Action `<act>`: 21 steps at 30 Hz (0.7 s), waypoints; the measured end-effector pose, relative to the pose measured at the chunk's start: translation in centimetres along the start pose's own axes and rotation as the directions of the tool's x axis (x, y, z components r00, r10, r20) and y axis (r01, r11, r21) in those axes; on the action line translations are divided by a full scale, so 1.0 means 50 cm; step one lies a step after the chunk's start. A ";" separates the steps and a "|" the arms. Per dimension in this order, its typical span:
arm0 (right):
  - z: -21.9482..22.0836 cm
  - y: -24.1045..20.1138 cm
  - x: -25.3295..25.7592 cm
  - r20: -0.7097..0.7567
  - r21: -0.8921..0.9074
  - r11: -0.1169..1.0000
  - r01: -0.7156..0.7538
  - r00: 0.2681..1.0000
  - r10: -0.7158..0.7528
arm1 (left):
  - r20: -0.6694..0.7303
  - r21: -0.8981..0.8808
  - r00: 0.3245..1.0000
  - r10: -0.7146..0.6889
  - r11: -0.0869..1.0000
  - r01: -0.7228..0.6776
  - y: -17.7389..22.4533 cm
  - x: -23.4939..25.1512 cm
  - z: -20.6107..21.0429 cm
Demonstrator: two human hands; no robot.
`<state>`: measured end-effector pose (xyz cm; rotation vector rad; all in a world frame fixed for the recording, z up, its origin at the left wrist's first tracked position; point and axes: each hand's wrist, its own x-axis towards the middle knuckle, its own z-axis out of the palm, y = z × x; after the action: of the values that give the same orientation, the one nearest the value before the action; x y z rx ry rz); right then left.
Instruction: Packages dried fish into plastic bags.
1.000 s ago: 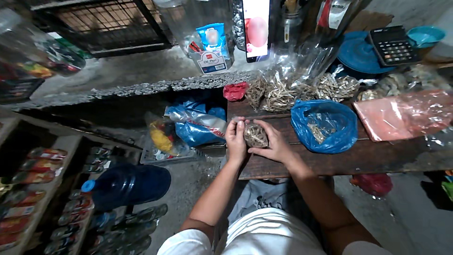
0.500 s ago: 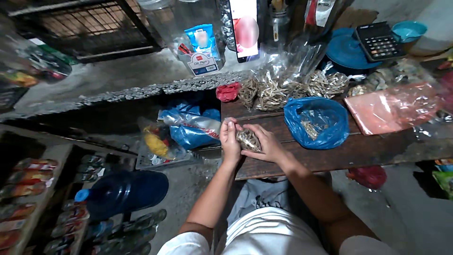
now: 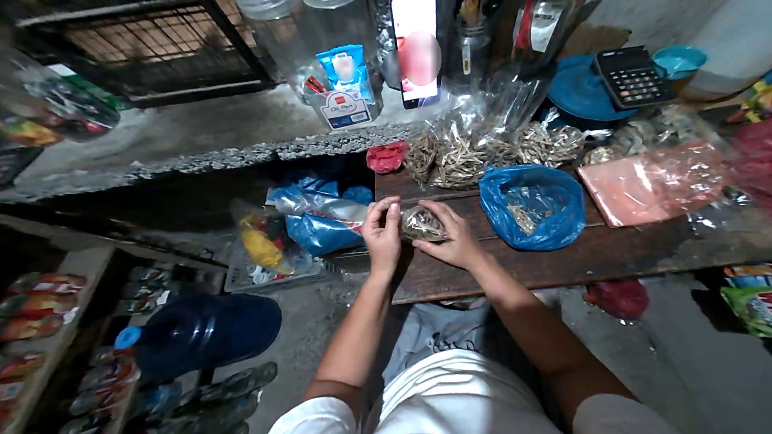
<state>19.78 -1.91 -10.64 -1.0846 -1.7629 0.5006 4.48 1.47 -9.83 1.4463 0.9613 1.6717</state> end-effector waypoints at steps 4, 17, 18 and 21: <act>-0.023 -0.015 0.002 -0.013 0.049 0.999 0.019 1.000 -0.019 | 0.122 0.016 0.985 0.119 0.992 -0.122 0.008 0.007 -0.017; -0.384 0.002 0.066 -0.647 0.264 0.924 -0.276 0.660 0.382 | 0.407 0.268 0.869 -0.281 0.946 0.181 -0.034 0.013 -0.042; -0.406 0.027 0.076 -0.675 0.300 0.902 -0.309 0.600 0.430 | 0.405 0.279 0.866 -0.294 0.942 0.189 -0.032 0.013 -0.041; -0.438 0.100 0.101 -0.703 0.340 0.858 -0.386 0.501 0.504 | 0.394 0.305 0.864 -0.314 0.931 0.200 -0.028 0.015 -0.040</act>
<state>40.70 2.02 -1.91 -1.3906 -0.6420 0.3596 2.46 2.62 -10.89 1.6805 1.0790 0.9903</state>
